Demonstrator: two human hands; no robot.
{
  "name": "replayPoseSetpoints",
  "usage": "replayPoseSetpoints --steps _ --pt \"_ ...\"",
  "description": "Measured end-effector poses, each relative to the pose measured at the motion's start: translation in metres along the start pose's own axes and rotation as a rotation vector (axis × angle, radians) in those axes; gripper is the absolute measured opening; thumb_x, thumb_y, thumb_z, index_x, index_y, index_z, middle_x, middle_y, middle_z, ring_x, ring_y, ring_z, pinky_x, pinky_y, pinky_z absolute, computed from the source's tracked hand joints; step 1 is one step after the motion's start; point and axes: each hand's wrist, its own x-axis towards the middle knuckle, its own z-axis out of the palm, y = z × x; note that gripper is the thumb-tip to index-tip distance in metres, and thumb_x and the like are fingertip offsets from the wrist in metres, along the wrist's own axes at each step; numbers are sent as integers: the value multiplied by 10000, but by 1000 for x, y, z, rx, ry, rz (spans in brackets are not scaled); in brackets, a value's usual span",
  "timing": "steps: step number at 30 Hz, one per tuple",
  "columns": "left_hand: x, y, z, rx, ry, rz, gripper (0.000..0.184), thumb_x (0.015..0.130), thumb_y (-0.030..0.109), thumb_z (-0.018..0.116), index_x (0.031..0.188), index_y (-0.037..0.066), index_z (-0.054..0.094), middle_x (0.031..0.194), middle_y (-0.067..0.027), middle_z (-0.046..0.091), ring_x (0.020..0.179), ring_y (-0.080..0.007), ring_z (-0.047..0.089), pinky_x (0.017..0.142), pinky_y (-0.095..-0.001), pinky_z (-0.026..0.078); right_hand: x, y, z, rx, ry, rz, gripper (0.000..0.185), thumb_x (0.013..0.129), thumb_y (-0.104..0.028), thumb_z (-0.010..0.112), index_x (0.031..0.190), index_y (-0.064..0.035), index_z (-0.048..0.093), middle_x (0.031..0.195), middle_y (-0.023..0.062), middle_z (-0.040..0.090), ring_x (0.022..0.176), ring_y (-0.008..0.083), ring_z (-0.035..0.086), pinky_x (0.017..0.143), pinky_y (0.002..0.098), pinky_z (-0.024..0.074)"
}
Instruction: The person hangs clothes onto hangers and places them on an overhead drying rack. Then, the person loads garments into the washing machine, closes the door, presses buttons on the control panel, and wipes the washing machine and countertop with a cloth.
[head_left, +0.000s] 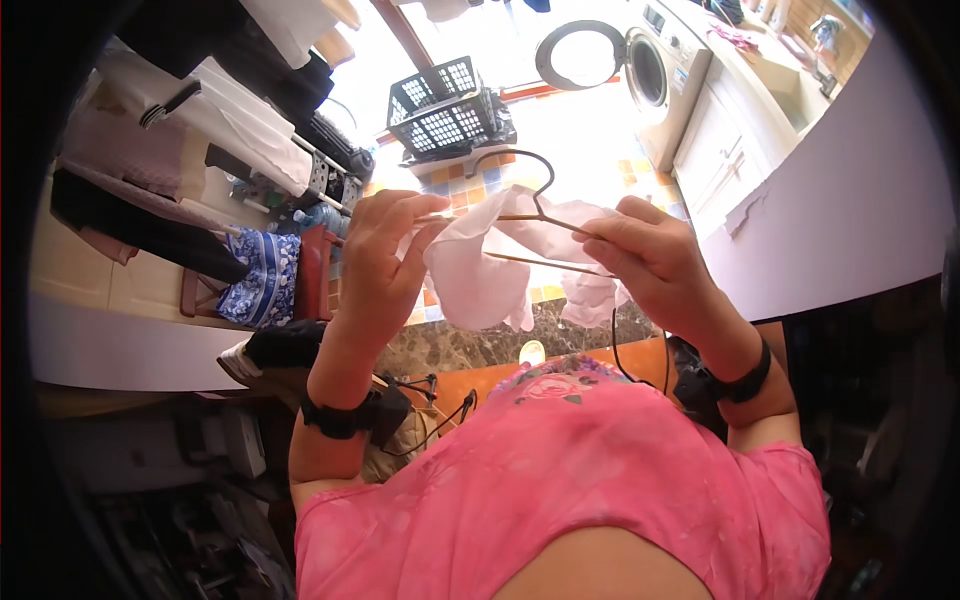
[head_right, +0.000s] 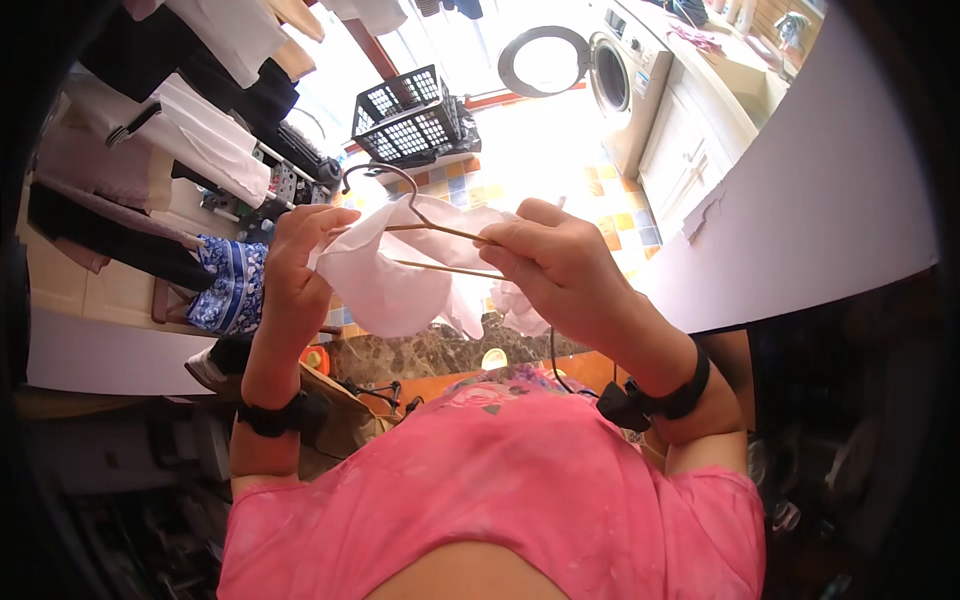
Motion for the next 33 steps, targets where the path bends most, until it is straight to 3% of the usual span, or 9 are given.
replayPoseSetpoints --steps 6,9,13,15,19,20,23,27,33 --pt "-10 -4 -1 -178 -108 -114 45 856 10 607 894 11 632 817 -101 581 802 -260 553 737 -353 420 2 4 -11 70 -124 43 191 919 -86 657 1099 -27 677 763 58 574 631 146 543 582 271 443" --pt "-19 -9 -15 -315 -196 -202 55 835 8 605 883 -9 625 800 -79 550 780 -205 529 710 -319 400 9 9 -34 637 -371 439 506 929 -47 626 1401 10 455 829 25 606 721 89 603 641 235 511" --pt "-16 -12 -37 -498 -318 -226 137 823 6 580 935 -41 642 835 -43 549 774 -158 512 711 -289 405 15 30 -45 301 -457 548 391 897 -26 628 1280 11 559 889 59 610 782 133 620 680 269 511" --pt "-14 -10 -43 -511 -363 -298 146 827 6 585 948 -46 647 842 -52 552 778 -160 517 710 -277 415 12 38 -35 -184 -532 187 276 886 -90 657 1143 10 650 904 84 636 829 189 628 756 340 494" --pt "-6 -11 -52 -590 -419 -379 152 826 -18 596 965 -58 643 850 -51 556 775 -133 517 689 -254 419 1 77 -11 236 -395 73 194 921 -150 640 1022 11 677 922 49 650 859 161 602 795 319 468" --pt "-10 -22 -50 -659 -387 -359 146 858 -16 596 986 -51 658 869 -23 613 787 -90 544 675 -232 436 -4 74 -9 576 -451 464 218 935 -157 644 1070 13 660 948 7 654 867 112 585 798 289 474" --pt "-11 -24 -56 -703 -304 -505 149 900 -2 586 1015 -39 674 911 -15 672 815 -64 583 670 -214 459 -25 96 30 1071 -466 603 292 931 -166 665 1157 17 627 988 -12 655 888 73 574 807 263 484" --pt "-2 -35 -64 -797 -425 -602 181 928 29 580 1063 -36 682 947 -28 696 822 -59 599 682 -211 479 -36 83 41 808 -895 519 325 877 -199 741 1101 24 665 938 -4 683 870 69 601 797 266 500" --pt "-5 -53 -73 -596 -525 -629 194 914 11 569 1063 -58 673 979 -44 697 846 -68 585 713 -220 475 -29 99 14 727 -599 632 293 940 -193 669 1154 7 668 936 -31 679 852 34 567 777 233 484"
